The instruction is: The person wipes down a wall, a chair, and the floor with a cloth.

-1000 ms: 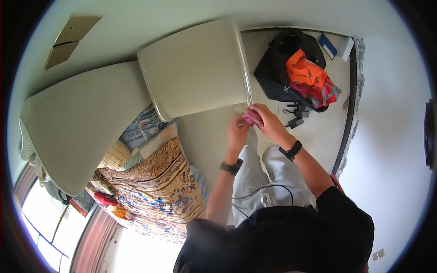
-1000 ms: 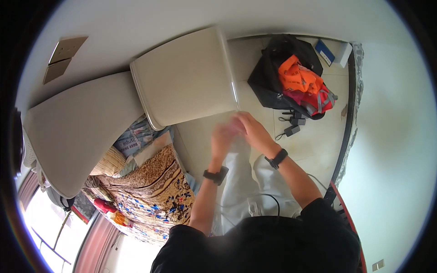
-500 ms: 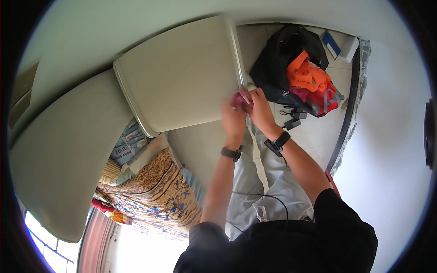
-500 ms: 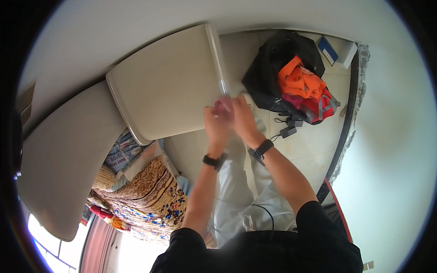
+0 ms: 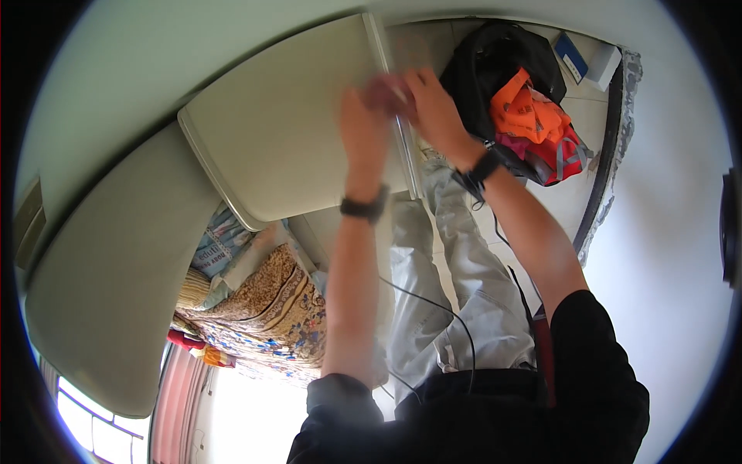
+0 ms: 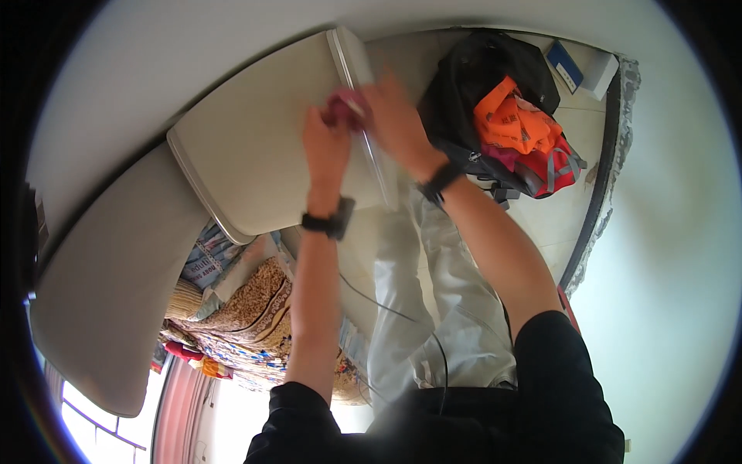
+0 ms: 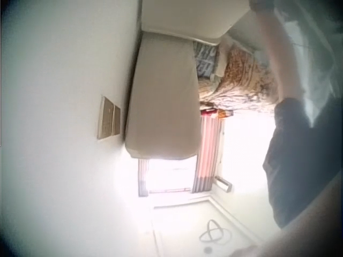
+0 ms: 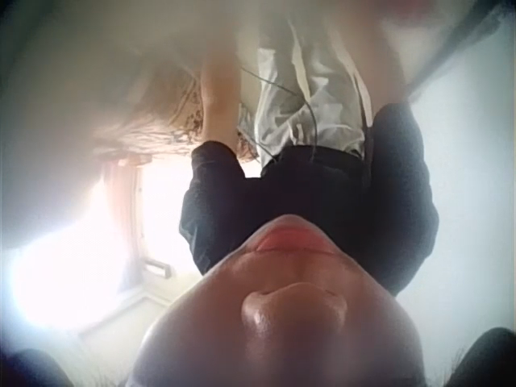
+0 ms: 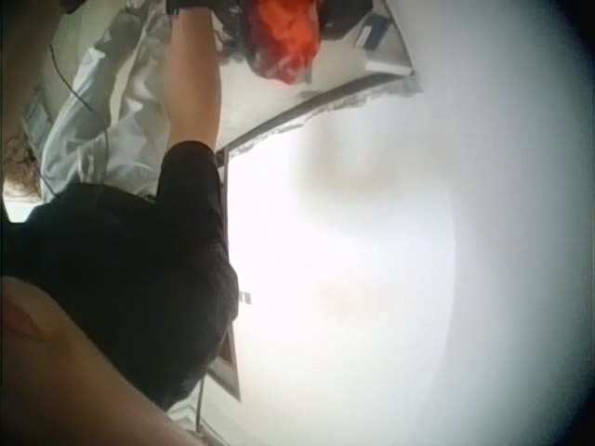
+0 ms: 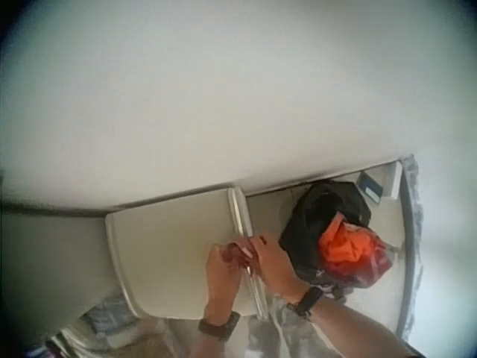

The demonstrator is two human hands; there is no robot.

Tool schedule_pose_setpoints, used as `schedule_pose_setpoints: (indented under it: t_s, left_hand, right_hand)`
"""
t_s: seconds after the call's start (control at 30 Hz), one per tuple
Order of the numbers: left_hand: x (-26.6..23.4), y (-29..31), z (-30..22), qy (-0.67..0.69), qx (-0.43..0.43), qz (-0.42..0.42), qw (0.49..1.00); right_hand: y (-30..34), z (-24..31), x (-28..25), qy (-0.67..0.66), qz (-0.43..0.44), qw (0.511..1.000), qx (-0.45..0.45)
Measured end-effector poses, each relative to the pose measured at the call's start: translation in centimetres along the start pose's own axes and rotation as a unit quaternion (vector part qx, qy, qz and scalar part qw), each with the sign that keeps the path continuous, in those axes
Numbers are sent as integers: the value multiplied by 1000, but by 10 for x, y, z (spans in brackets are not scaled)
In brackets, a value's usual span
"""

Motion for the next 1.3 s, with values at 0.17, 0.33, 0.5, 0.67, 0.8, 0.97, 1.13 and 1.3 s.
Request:
schedule_pose_setpoints:
  t_s: [0.17,0.33,0.5,0.67,0.8,0.97,1.13,1.3]
  left_hand:
    - [36,105,37,33,-54,106,992]
    - [38,138,61,51,-98,125,986]
    - [28,100,26,-10,-73,121,990]
    - [10,15,2,-37,25,-37,998]
    - [6,-45,-18,-18,74,-56,996]
    - [10,-50,-11,2,65,-17,998]
    - [25,7,4,-12,44,-16,999]
    - [33,72,36,33,-31,32,998]
  right_hand:
    - [113,-28,4,-9,69,993,95]
    - [132,-13,10,-49,100,984,142]
    - [102,-20,0,-78,83,985,132]
    - [13,3,-6,-22,40,996,82]
    - [-45,-23,-6,-53,13,997,45]
    - [-38,-20,-8,-85,-17,996,30]
    - [22,-7,-12,-149,-60,983,88]
    - [85,-16,0,-47,-10,995,86]
Point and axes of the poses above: each hand's wrist, its own y-axis away from the middle knuckle, its own x-axis out of the palm, z = x × y, the point moved 6 cm from there along -y, towards the middle knuckle, and after that the axes turned 11 degrees about -y, right-handed, at the moved point
